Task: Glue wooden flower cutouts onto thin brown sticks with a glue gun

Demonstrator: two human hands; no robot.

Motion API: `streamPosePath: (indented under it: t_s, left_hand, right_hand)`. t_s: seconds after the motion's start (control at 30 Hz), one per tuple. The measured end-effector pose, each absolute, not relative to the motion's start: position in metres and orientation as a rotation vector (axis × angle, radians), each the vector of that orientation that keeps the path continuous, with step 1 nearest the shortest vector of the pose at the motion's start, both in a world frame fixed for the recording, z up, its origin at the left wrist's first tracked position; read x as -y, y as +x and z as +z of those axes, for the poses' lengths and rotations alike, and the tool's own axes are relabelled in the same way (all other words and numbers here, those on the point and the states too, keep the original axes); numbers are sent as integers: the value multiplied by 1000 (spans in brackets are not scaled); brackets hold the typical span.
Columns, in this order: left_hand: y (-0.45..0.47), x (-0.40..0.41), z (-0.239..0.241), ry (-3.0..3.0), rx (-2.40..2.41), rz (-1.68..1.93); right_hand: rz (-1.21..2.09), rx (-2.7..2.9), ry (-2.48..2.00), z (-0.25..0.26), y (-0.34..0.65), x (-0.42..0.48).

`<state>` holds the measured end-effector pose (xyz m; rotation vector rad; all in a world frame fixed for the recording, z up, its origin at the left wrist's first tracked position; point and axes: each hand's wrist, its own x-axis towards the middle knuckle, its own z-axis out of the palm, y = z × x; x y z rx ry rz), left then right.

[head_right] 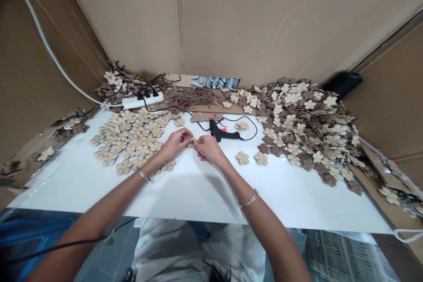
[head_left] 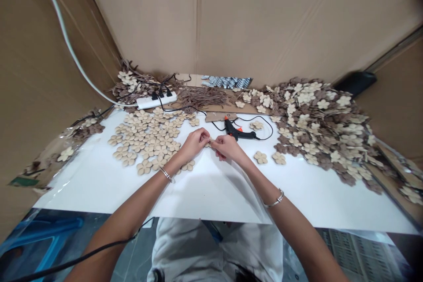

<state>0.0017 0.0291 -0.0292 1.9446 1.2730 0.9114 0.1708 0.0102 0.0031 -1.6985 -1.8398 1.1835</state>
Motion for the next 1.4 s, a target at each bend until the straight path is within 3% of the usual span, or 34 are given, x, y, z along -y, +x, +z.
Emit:
streamPosePath:
  t_s: [0.07,0.17,0.33,1.17,1.4]
  left_hand:
    - [2,-30,-30,1939,-1267,914]
    - [2,-30,-31,1925,-1263,914]
    - [2,-30,-32,1889,-1252,948]
    - [3,-28,-31,1805,-1240,960]
    - [4,-26,-25,1755,-1194,1062]
  right_hand:
    - [682,2004,-1735,6,171,1]
    - [212,2248,-1615,8,172,16]
    - [-27,2470,-1518,3,173,20]
    - [9,2513,-1555,-4,177,16]
    - [423,2077,-1480,1,184,6]
